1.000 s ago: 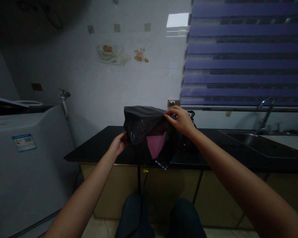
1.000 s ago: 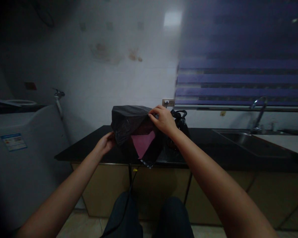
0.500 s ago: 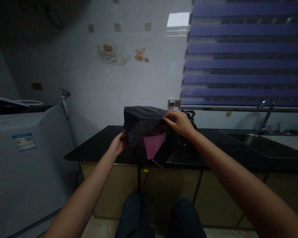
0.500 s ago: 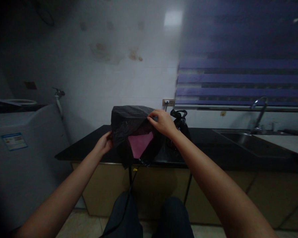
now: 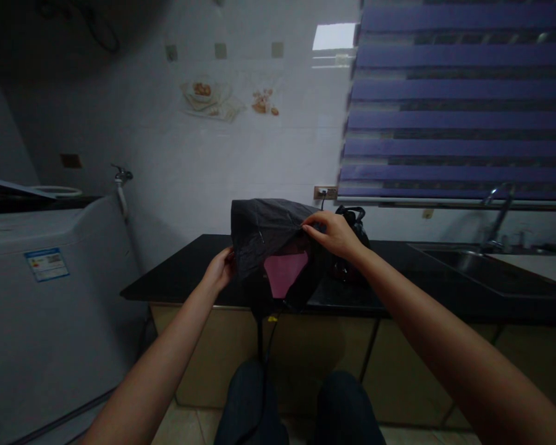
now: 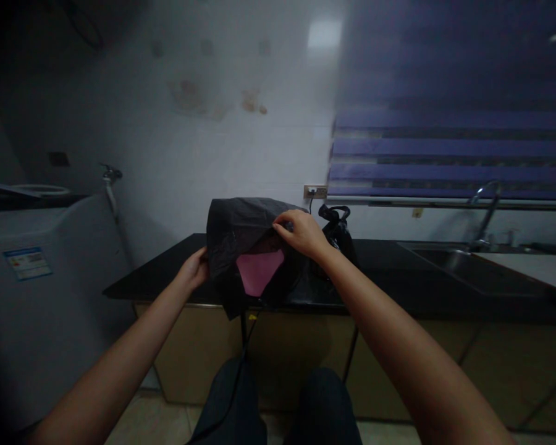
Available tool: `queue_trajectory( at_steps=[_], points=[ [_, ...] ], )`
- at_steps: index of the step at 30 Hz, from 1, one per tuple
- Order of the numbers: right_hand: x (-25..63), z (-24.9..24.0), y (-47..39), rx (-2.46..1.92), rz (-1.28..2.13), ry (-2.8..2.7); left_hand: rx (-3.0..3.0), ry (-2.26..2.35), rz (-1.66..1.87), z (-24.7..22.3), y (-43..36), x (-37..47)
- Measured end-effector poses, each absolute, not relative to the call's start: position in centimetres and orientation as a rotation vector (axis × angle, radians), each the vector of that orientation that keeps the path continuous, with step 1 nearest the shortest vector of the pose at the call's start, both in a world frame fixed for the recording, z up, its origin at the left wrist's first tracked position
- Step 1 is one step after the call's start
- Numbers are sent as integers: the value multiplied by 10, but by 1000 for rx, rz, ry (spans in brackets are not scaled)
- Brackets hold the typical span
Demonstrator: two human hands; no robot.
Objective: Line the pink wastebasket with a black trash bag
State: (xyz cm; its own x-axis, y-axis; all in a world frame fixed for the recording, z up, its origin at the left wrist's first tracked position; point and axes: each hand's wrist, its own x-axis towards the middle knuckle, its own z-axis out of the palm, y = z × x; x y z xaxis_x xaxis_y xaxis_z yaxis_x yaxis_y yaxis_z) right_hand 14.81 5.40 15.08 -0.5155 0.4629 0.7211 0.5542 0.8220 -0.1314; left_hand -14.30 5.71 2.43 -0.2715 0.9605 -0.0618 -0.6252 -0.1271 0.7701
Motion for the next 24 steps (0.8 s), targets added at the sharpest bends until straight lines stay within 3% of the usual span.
queue_trajectory(
  at_steps=[24],
  points=[
    [130,158,69,-854,-191,-2219,584,851,1716,26,48,-138]
  ],
)
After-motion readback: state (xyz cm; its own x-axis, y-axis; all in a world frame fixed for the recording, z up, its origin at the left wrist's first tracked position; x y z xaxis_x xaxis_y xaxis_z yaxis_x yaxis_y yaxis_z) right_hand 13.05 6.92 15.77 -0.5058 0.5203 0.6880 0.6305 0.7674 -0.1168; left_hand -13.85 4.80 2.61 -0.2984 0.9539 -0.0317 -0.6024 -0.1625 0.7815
